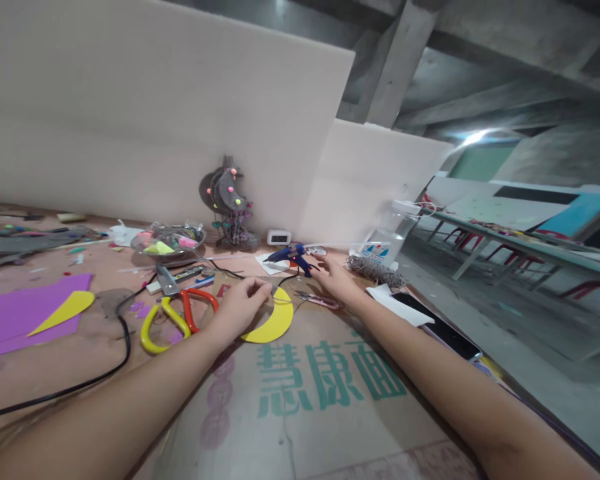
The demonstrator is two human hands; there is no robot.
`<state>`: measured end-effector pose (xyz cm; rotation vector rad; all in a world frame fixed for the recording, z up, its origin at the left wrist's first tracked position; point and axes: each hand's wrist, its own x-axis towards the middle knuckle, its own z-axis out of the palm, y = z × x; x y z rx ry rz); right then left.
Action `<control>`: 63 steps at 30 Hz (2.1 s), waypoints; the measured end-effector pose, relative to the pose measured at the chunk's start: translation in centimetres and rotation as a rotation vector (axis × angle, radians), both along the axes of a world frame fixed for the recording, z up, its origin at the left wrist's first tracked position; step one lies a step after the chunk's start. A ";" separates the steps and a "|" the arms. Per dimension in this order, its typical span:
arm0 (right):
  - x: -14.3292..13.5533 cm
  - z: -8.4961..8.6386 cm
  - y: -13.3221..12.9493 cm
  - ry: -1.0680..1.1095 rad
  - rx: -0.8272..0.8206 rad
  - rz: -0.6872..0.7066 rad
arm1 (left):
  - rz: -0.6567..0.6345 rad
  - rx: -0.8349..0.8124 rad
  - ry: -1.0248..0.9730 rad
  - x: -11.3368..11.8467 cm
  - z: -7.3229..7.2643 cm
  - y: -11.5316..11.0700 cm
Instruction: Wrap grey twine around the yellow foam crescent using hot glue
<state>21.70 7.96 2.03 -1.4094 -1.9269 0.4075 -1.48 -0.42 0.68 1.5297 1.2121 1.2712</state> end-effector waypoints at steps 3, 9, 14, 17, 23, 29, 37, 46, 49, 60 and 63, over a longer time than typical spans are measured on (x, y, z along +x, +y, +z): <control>-0.5 0.2 0.6 -0.025 -0.035 0.019 | 0.001 0.004 0.037 0.0 0.2 -0.2; -2.7 0.2 2.7 -0.059 -0.055 0.024 | -0.010 -0.003 0.050 0.0 0.0 0.1; -4.2 -0.3 3.6 -0.064 -0.050 -0.058 | -0.014 -0.014 0.056 0.0 0.2 0.0; -4.3 0.2 3.3 -0.043 -0.026 -0.086 | -0.006 -0.006 0.047 0.0 0.1 0.0; -3.1 2.0 2.3 -0.009 -0.042 -0.062 | 0.002 0.023 0.014 0.0 -0.6 0.3; -1.2 3.2 -1.7 0.060 -0.153 0.099 | 0.004 0.005 -0.013 -0.1 -0.2 0.2; -0.1 1.3 -8.0 0.184 -0.156 0.013 | 0.024 -0.011 -0.001 -0.2 -1.0 0.9; -0.6 0.4 -8.6 0.151 -0.125 -0.004 | -0.005 -0.018 -0.027 -0.2 -0.8 0.7; -1.3 0.7 -8.6 0.296 -0.167 0.053 | -0.033 0.002 -0.046 -0.2 -0.8 0.8; -4.6 0.7 -10.1 0.481 -0.352 0.033 | -0.041 0.057 -0.026 0.2 -0.2 0.2; -4.5 0.8 -10.4 0.406 -0.304 -0.005 | -0.053 0.043 -0.010 0.3 -0.3 0.3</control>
